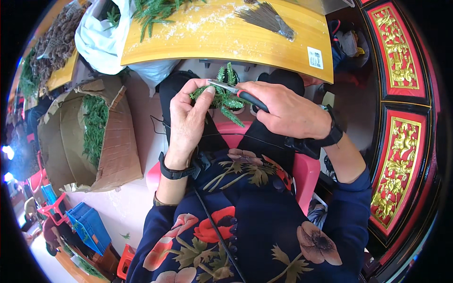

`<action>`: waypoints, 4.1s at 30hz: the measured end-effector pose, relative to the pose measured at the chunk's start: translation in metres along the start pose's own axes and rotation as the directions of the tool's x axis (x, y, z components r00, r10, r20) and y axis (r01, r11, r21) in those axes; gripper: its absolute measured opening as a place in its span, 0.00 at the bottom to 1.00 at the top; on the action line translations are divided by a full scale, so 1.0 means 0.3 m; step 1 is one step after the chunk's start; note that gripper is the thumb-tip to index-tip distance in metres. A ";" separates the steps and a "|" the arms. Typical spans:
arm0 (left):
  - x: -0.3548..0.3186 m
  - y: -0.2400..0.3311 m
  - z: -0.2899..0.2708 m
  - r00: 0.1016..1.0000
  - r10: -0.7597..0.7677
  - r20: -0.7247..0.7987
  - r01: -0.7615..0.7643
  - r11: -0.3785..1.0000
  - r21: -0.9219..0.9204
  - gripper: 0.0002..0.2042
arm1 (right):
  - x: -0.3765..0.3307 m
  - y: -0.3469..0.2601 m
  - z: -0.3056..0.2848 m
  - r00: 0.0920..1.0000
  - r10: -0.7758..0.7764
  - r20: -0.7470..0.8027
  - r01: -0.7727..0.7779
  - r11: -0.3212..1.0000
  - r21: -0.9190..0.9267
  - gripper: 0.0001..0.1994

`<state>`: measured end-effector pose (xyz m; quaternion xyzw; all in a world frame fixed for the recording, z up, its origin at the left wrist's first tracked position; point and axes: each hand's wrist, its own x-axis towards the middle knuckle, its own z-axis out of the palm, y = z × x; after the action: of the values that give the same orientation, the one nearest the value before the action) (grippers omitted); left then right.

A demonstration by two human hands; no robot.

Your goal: Trimming green plant sprigs and attaching them to small brown objects to assemble decorative items.

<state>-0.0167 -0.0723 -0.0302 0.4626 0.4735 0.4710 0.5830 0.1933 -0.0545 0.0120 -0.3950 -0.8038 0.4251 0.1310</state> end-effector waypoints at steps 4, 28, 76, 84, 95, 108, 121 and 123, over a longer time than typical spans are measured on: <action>-0.004 0.006 0.004 1.000 -0.002 -0.002 0.002 1.000 -0.029 0.06 | -0.006 -0.017 0.009 0.997 0.080 0.000 -0.080 0.996 0.037 0.23; 0.002 0.033 -0.030 0.952 -0.218 0.214 0.291 0.860 -0.420 0.03 | -0.019 -0.001 -0.048 0.993 -0.117 -0.026 0.111 0.978 -0.178 0.28; -0.022 0.009 0.040 0.855 0.509 -0.099 -0.299 0.640 0.707 0.08 | -0.069 -0.056 0.118 0.937 0.118 -0.330 -0.139 0.990 -0.040 0.20; -0.025 0.020 0.027 0.992 -0.123 -0.005 0.119 0.971 -0.207 0.03 | -0.088 -0.026 0.122 0.935 0.094 -0.342 -0.139 0.984 -0.108 0.22; -0.051 0.001 0.013 0.992 -0.126 -0.014 0.121 0.971 -0.205 0.04 | -0.112 -0.021 0.124 0.957 0.002 -0.291 -0.032 0.995 -0.099 0.23; -0.089 0.007 0.027 1.000 0.015 -0.005 -0.015 0.989 -0.148 0.08 | -0.101 -0.028 0.107 0.962 0.026 -0.271 -0.040 0.998 -0.048 0.21; -0.074 -0.054 -0.030 0.998 0.067 -0.019 -0.067 0.998 0.011 0.19 | 0.037 0.207 -0.721 0.529 0.345 -0.775 -0.531 0.848 0.015 0.19; -0.075 -0.057 -0.043 1.000 0.031 -0.006 -0.031 0.999 0.013 0.20 | 0.061 0.188 -0.738 0.514 0.471 -0.717 -0.535 0.829 0.162 0.22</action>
<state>-0.0298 -0.0956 -0.0460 0.4722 0.4713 0.4781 0.5713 0.3319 0.1060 0.0991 -0.7508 -0.5489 0.2177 0.2958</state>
